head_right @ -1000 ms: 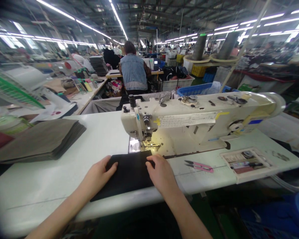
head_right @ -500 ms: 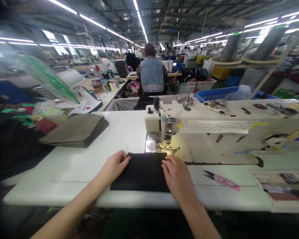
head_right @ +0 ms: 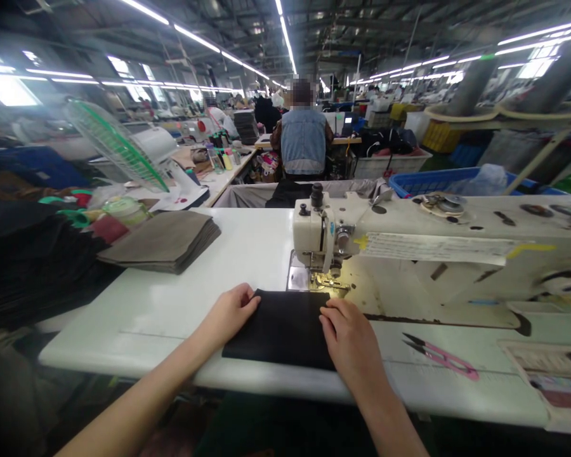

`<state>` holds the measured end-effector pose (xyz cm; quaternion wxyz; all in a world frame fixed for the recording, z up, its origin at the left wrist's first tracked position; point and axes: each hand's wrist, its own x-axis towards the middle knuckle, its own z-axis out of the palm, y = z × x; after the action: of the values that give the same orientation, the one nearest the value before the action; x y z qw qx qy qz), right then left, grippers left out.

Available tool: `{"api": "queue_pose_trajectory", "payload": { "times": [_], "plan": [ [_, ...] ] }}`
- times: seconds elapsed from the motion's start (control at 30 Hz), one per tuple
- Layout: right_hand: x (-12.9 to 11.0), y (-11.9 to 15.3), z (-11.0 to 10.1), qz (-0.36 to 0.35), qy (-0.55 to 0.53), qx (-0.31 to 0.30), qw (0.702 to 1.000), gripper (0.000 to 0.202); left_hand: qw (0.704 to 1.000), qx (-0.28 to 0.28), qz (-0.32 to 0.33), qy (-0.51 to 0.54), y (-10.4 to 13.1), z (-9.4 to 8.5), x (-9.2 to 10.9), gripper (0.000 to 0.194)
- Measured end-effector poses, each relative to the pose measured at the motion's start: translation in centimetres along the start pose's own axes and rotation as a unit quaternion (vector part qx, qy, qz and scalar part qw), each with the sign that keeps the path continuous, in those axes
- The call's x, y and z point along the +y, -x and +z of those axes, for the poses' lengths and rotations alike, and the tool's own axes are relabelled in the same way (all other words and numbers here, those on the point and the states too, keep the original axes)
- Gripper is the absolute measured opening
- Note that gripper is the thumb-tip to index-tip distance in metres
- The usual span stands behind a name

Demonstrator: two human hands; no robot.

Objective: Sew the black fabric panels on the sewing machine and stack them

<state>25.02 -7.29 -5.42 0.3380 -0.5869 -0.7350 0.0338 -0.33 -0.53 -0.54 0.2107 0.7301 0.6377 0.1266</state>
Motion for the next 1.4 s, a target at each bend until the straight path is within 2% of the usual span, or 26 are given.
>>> {"api": "queue_pose_trajectory", "payload": {
  "times": [0.1,0.17,0.2,0.27,0.33,0.37,0.43,0.53,0.6,0.67,0.77,0.87,0.97,1.03,1.27,1.4],
  "plan": [
    [0.1,0.0,0.0,-0.011,0.003,0.009,1.000,0.020,1.000,-0.004,-0.002,-0.023,0.3,0.2,0.0,0.013],
    [0.2,-0.2,0.0,-0.031,-0.002,0.014,0.999,0.021,0.997,0.007,0.022,-0.069,0.5,0.0,0.0,0.006],
    [0.2,-0.3,0.1,-0.046,-0.009,0.011,0.999,0.023,0.993,0.021,0.058,-0.103,0.5,-0.1,0.1,0.010],
    [0.0,-0.7,0.2,-0.074,-0.027,-0.011,0.997,0.032,0.967,0.038,0.187,-0.168,0.4,-0.5,0.3,0.024],
    [-0.6,-1.2,0.6,-0.073,-0.034,-0.036,0.996,0.040,0.929,0.012,0.313,-0.196,0.2,-0.5,0.9,0.030],
    [-1.0,-1.5,0.9,-0.062,-0.027,-0.043,0.997,0.040,0.918,-0.012,0.342,-0.201,0.2,-0.2,1.3,0.030],
    [-2.0,-1.7,1.5,-0.028,0.000,-0.037,0.999,0.033,0.921,-0.038,0.328,-0.207,0.5,0.9,2.2,0.029],
    [-3.1,-1.2,2.4,-0.004,0.038,-0.005,0.999,0.028,0.939,0.014,0.277,-0.205,1.8,3.2,2.7,0.039],
    [-3.0,-0.3,2.4,-0.007,0.042,0.008,0.999,0.032,0.937,0.051,0.284,-0.198,2.7,4.4,2.0,0.057],
    [-2.2,0.8,1.9,-0.017,0.039,0.013,0.999,0.033,0.937,0.069,0.281,-0.197,3.2,4.9,0.6,0.067],
    [-0.7,1.9,0.8,-0.035,0.034,0.012,0.999,0.031,0.945,0.081,0.240,-0.205,3.2,4.6,-0.8,0.077],
    [0.0,1.8,0.0,-0.055,0.027,-0.001,0.998,0.030,0.949,0.083,0.221,-0.207,2.9,4.4,0.2,0.072],
    [-0.3,0.9,0.0,-0.061,0.023,-0.006,0.998,0.029,0.939,0.030,0.294,-0.179,2.3,4.6,2.3,0.064],
    [-0.6,0.1,0.3,-0.059,0.018,-0.007,0.998,0.029,0.928,-0.013,0.337,-0.159,1.7,4.5,3.1,0.066],
    [-0.7,-1.7,2.0,-0.048,-0.010,0.001,0.999,0.031,0.918,-0.072,0.361,-0.148,-1.3,2.5,1.2,0.071],
    [-0.5,-2.2,2.2,-0.043,-0.010,-0.002,0.999,0.030,0.915,-0.081,0.372,-0.132,-2.5,1.9,1.1,0.071]
  ]
}}
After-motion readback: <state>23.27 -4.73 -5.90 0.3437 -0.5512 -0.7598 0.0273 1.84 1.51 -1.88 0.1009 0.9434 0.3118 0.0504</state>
